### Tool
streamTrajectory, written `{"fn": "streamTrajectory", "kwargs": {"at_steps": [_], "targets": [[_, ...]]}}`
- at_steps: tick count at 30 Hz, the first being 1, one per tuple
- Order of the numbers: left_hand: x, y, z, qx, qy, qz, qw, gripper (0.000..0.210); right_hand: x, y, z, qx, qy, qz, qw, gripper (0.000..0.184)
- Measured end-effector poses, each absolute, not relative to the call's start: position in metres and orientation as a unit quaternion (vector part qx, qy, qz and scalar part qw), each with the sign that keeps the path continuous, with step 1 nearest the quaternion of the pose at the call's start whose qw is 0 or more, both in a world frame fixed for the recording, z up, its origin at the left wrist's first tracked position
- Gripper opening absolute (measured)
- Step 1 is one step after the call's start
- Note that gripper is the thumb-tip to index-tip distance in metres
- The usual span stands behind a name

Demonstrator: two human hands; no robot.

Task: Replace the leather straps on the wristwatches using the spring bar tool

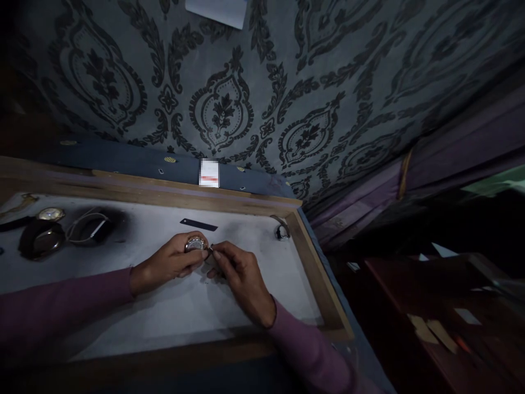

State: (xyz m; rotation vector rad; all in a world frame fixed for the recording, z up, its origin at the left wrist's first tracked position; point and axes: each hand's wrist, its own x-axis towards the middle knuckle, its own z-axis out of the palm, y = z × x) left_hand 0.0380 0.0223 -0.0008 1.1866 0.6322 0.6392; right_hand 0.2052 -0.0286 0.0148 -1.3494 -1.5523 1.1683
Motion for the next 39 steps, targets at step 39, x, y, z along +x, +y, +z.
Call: {"fn": "streamTrajectory", "kwargs": {"at_steps": [39], "targets": [[0.0383, 0.0225, 0.0024, 0.535, 0.292, 0.294, 0.737, 0.019, 0.2049, -0.0305, 0.0177, -0.536, -0.638, 0.414, 0.368, 0.028]]}}
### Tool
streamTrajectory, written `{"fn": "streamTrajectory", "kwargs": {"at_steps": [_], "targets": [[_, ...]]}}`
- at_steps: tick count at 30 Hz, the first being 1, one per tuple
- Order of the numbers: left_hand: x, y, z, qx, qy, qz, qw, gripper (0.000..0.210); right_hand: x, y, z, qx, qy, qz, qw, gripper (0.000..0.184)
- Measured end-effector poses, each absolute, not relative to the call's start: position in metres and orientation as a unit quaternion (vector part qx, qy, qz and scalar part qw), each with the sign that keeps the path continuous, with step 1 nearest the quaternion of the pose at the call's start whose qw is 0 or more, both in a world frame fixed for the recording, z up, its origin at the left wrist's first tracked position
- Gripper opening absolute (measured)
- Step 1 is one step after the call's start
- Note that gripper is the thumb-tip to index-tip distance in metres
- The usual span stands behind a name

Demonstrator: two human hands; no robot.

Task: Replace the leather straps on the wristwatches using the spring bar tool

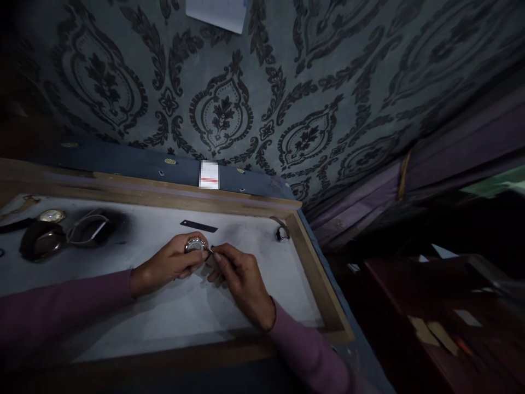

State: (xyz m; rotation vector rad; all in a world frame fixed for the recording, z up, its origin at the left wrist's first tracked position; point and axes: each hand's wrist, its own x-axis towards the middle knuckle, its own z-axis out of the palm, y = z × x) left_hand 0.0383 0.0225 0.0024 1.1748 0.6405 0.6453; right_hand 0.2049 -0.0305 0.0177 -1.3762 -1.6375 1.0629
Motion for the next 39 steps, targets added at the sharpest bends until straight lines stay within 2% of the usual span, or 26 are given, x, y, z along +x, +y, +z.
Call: {"fn": "streamTrajectory", "kwargs": {"at_steps": [9, 22, 39], "targets": [[0.04, 0.023, 0.009, 0.544, 0.288, 0.298, 0.729, 0.015, 0.205, -0.03, 0.018, -0.528, -0.624, 0.427, 0.387, 0.028], [0.061, 0.035, 0.02, 0.534, 0.258, 0.3, 0.747, 0.015, 0.214, -0.024, 0.026, -0.517, -0.565, 0.446, 0.464, 0.025], [0.059, 0.037, 0.019, 0.529, 0.263, 0.299, 0.749, 0.019, 0.213, -0.022, 0.023, -0.525, -0.547, 0.461, 0.461, 0.029]]}}
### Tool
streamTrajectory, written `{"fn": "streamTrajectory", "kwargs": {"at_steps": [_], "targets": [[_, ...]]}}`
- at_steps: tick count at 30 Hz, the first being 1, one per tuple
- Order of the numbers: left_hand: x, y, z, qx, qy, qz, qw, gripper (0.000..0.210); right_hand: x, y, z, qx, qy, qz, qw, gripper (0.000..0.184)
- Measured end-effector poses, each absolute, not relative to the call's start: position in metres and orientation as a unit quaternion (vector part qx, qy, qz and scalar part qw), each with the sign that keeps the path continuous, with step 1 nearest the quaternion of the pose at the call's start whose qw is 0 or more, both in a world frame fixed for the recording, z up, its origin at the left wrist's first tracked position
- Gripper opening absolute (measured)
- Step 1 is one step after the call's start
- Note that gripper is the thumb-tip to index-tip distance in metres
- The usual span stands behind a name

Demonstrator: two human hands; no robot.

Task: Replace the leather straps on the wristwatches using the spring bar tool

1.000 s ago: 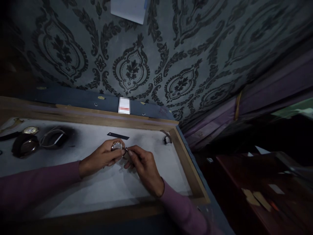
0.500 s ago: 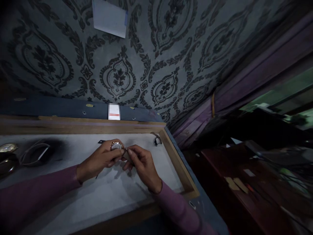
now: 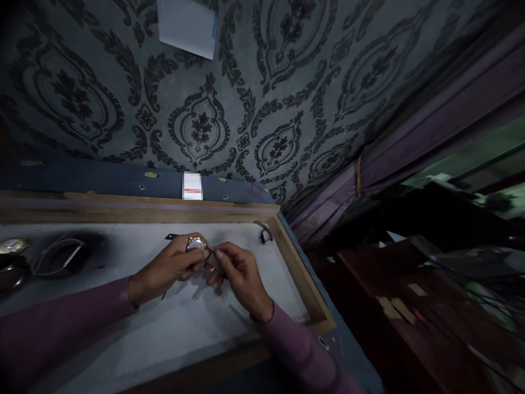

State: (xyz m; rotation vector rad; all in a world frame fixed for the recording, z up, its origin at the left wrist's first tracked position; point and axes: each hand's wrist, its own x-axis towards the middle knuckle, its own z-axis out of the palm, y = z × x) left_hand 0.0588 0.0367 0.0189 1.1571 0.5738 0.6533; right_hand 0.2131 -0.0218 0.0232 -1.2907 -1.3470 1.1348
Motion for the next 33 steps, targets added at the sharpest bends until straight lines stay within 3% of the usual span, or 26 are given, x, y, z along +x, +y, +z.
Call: {"fn": "streamTrajectory", "kwargs": {"at_steps": [33], "targets": [[0.0567, 0.036, 0.0118, 0.516, 0.268, 0.294, 0.758, 0.017, 0.214, -0.02, 0.0215, -0.536, -0.561, 0.447, 0.445, 0.03]]}}
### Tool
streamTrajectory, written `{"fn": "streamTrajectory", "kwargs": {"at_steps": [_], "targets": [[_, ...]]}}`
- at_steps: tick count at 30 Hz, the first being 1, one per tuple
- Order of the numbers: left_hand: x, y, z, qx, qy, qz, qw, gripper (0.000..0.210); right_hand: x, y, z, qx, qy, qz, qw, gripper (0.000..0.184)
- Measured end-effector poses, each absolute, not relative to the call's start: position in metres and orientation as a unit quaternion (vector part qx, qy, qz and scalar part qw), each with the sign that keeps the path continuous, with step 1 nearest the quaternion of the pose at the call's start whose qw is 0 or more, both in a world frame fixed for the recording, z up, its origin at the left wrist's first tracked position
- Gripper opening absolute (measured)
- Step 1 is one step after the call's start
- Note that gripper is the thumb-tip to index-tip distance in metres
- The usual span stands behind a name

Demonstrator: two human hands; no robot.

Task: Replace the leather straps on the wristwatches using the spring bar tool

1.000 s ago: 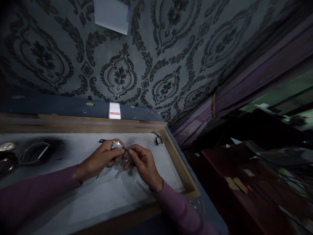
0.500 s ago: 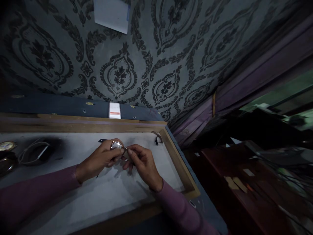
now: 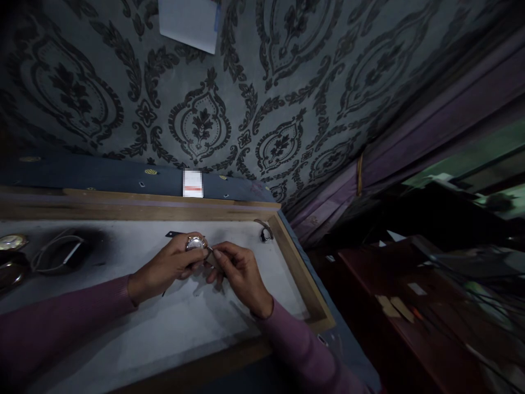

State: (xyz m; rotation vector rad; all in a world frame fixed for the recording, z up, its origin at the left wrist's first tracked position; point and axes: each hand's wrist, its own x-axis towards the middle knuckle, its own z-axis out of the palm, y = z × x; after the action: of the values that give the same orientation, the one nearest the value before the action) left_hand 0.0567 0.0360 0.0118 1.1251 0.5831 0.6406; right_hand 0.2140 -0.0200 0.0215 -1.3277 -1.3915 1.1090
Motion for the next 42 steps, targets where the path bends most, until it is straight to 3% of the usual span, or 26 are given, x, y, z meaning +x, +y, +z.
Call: {"fn": "streamTrajectory", "kwargs": {"at_steps": [42], "targets": [[0.0513, 0.0379, 0.007, 0.576, 0.232, 0.271, 0.736, 0.011, 0.2187, -0.0221, 0.0165, -0.541, -0.595, 0.439, 0.402, 0.032]]}}
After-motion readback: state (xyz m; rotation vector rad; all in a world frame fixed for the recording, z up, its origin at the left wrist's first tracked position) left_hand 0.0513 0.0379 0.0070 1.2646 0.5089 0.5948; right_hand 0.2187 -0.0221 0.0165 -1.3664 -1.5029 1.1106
